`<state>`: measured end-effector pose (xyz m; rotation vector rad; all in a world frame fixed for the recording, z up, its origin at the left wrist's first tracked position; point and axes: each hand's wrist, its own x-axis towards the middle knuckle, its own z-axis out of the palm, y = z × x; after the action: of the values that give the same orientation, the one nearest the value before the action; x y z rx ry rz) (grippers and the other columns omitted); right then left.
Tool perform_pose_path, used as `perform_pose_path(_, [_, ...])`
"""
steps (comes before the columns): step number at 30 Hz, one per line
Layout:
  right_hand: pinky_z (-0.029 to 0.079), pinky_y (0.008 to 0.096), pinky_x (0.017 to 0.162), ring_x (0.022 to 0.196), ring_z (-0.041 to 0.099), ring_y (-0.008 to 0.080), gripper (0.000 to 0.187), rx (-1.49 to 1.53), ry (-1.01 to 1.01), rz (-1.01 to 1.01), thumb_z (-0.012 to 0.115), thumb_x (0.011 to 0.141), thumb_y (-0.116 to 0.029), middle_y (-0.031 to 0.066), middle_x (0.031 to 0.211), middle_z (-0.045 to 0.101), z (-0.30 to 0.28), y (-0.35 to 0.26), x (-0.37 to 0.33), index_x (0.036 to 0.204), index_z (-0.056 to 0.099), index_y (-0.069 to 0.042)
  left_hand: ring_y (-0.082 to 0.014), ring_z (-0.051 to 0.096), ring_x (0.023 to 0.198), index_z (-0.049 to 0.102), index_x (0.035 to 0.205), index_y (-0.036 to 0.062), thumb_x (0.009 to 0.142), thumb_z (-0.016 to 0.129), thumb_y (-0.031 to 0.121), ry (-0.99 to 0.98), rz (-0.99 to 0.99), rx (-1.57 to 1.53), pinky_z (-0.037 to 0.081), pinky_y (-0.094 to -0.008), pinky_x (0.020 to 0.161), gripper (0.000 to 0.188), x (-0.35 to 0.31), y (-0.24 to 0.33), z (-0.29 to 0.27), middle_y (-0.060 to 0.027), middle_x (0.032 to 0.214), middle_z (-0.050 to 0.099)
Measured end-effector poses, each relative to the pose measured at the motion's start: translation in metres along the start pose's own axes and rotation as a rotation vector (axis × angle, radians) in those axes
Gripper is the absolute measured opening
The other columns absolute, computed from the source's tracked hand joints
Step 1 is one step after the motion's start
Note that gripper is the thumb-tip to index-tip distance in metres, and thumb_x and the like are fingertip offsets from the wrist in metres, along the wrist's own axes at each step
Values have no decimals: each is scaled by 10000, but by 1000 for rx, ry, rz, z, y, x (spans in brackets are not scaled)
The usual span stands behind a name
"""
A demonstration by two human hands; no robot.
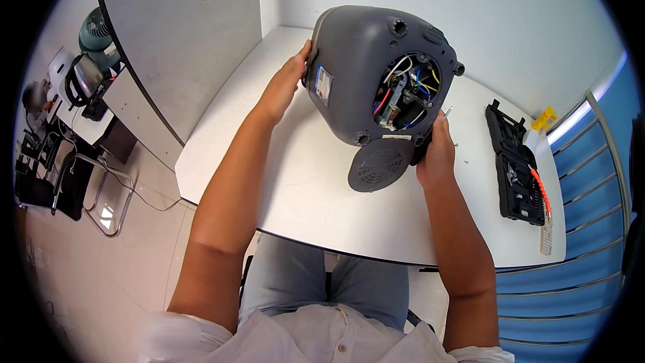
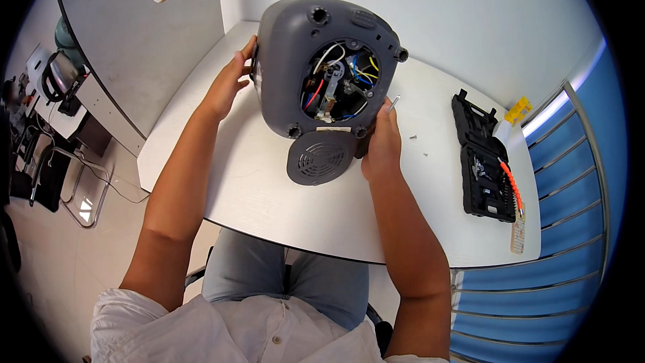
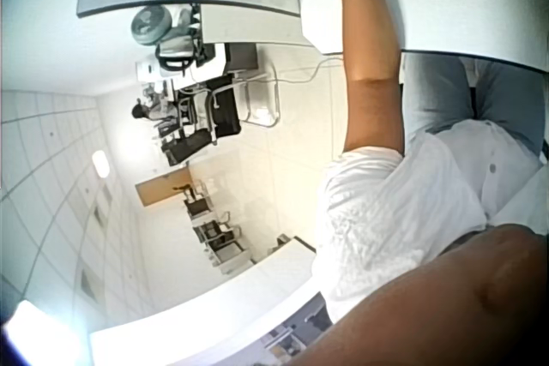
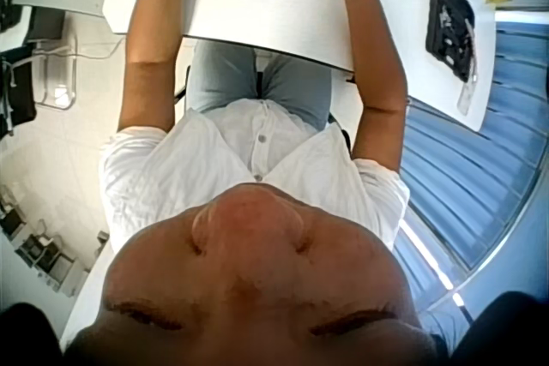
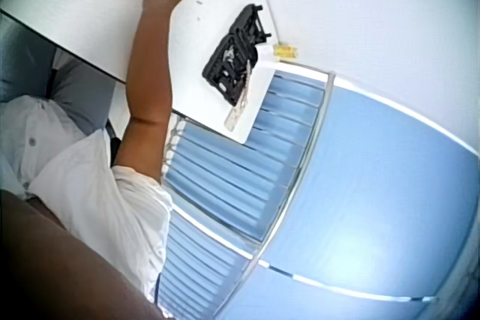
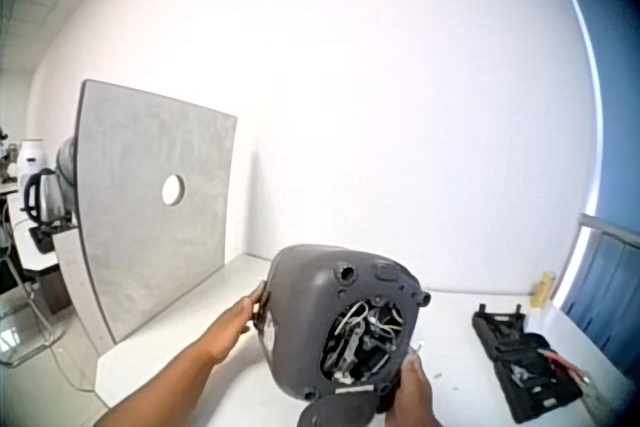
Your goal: The person removes a cardboard strip from a gray appliance, then uses a screwdriver to remove screws from the bottom cover. The cover is detached, exposing internal wiring and components.
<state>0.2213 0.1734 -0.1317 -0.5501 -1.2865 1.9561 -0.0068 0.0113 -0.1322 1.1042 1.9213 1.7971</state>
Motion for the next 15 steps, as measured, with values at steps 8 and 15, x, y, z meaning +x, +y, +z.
perform_pose_path(8, [443,358,953,1076,558,184,386,81,63,11,378,1011,-359,51,1194,569,-10,2,10,1247,497,-78,-223,458,1145,226,1498,135,860,644,439,-22,276,-97,355,-346,1011,821,9,-24,8,-109,1390,371])
perform_pose_path(15, [447,354,944,1077,559,186,408,70,93,-8,375,1011,-372,66,1194,575,-5,-2,7,1244,503,-63,-255,434,1212,259,1484,108,862,601,526,54,289,-52,349,-354,1026,825,10,-21,13,-142,1385,391])
